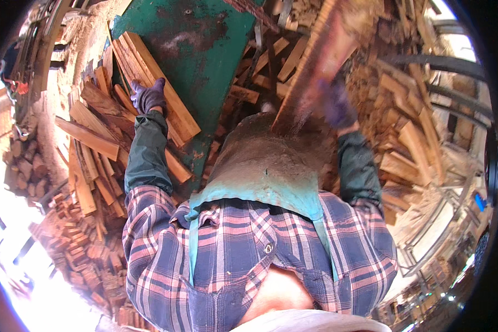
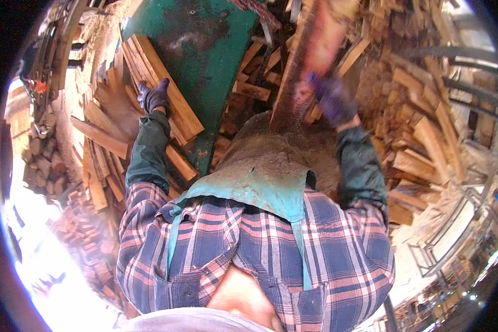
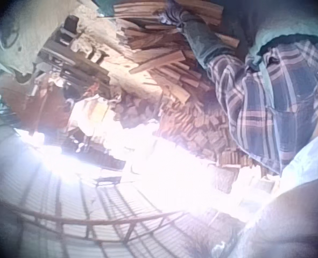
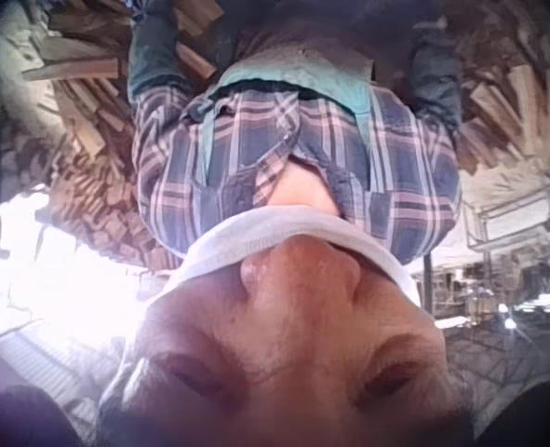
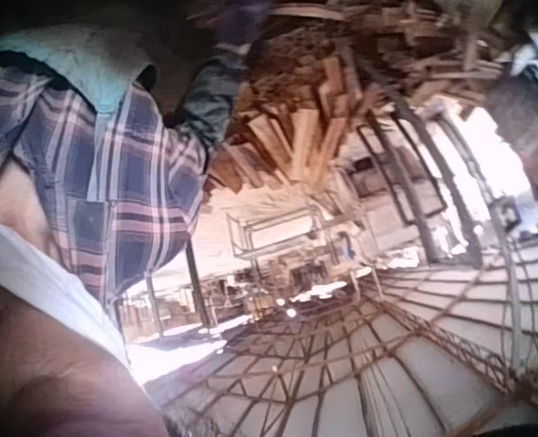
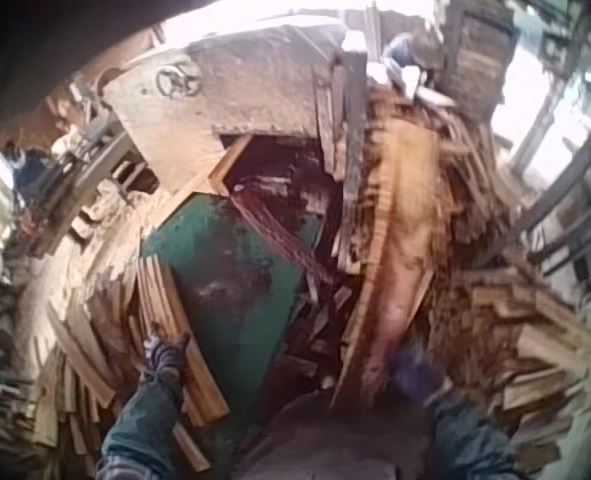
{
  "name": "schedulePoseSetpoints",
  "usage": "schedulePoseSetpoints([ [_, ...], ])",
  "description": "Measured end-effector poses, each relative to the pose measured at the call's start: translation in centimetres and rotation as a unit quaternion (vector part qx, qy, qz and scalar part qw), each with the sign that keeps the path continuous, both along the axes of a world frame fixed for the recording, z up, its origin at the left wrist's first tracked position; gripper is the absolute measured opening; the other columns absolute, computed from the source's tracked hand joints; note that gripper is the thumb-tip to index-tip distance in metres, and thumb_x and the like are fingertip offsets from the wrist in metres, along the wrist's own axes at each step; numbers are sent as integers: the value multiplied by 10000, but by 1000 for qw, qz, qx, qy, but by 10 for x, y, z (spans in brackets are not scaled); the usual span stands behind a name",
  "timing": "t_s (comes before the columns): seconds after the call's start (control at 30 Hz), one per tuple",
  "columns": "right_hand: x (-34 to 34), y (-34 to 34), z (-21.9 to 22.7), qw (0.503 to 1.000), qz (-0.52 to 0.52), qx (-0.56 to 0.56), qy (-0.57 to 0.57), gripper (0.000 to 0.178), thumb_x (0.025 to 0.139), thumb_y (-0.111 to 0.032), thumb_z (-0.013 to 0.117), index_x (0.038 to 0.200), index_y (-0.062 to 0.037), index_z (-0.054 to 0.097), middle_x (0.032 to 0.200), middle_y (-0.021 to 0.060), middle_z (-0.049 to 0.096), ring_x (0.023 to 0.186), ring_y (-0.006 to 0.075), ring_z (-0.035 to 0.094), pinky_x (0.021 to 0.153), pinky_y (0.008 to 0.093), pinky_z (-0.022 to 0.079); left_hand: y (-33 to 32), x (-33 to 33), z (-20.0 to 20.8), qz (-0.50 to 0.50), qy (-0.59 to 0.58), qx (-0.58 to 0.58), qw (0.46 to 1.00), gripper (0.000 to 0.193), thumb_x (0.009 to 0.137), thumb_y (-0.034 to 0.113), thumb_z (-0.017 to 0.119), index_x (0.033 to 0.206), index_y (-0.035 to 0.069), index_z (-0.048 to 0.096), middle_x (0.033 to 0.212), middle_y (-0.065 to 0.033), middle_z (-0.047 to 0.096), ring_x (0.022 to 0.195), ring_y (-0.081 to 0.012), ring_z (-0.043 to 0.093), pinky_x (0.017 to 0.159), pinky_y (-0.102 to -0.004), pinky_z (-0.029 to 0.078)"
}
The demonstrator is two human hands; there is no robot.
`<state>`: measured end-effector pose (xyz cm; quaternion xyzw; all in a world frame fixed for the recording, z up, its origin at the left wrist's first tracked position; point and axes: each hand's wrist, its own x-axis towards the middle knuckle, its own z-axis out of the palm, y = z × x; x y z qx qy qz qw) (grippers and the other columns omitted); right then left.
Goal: The person picks up wooden planks from a pile on a green surface and stacks them neatly on a growing pile to the left. The person handles the wood by hand, wearing purple gloves, and arranges the planks in an organized manner.
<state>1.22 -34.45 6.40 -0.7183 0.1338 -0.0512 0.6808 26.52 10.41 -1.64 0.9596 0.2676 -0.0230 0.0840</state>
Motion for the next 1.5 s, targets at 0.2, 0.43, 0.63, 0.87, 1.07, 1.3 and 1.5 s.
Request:
schedulePoseSetpoints([
  [0.2, 0, -70, -155, 876, -346, 331, 55, 498, 967, -239, 728, 1399, -31, 597, 1345, 105, 644, 1231, 262, 592, 1070, 367, 465, 17, 1, -2, -93, -30, -38, 994, 1029, 685, 578, 847, 1505, 113, 432, 1365, -306, 578, 1264, -463, 564, 1056, -519, 447],
  [0.43, 38, 70, -288, 882, -352, 19, 313, 457, 996, -207, 641, 1408, -19, 579, 1349, 141, 634, 1233, 292, 602, 1058, 411, 483, 6, -16, 10, -143, -104, -138, 975, 949, 754, 409, 857, 1511, 25, 432, 1430, -262, 542, 1304, -415, 535, 1080, -460, 426],
  [0.63, 77, 261, -246, 978, 138, -60, 142, 429, 1022, -180, 566, 1415, -8, 563, 1352, 172, 626, 1234, 318, 611, 1048, 449, 498, 15, -34, 23, -146, -136, -133, 971, 763, 848, 155, 838, 1461, 10, 408, 1294, -127, 511, 1150, -277, 520, 967, -408, 482],
  [0.87, 17, 163, -181, 775, 465, 385, 185, 413, 1051, -190, 507, 1425, -21, 556, 1385, 210, 606, 1254, 358, 610, 1050, 499, 503, -20, -144, 55, -5, 144, -8, 989, 1253, 604, 536, 919, 1622, 193, 276, 1509, -293, 361, 1356, -506, 437, 1131, -561, 389],
  [1.07, 174, 221, -132, 642, 421, 535, 353, 583, 1084, -408, 422, 1575, -98, 361, 1567, 190, 437, 1423, 340, 454, 1176, 528, 376, 24, -157, 79, -11, -99, -110, 989, 953, 526, 468, 937, 1362, 194, 571, 1167, -199, 631, 1122, -377, 587, 948, -463, 504],
  [1.3, 203, 274, -140, 657, 393, 466, 443, 587, 1073, -409, 445, 1554, -81, 374, 1551, 170, 431, 1422, 325, 437, 1180, 498, 372, -10, -231, 134, 47, -39, -397, 916, 1133, 612, 526, 919, 1548, 146, 407, 1421, -245, 505, 1338, -435, 483, 1141, -484, 393],
  [1.5, 223, 406, -31, 699, 709, 84, -45, 532, 1046, -331, 551, 1483, -34, 485, 1448, 165, 560, 1339, 311, 538, 1151, 438, 426, 30, -288, 169, 108, -356, -378, 848, 1154, 634, 413, 949, 1558, 42, 366, 1536, -179, 462, 1451, -328, 414, 1214, -442, 319],
])
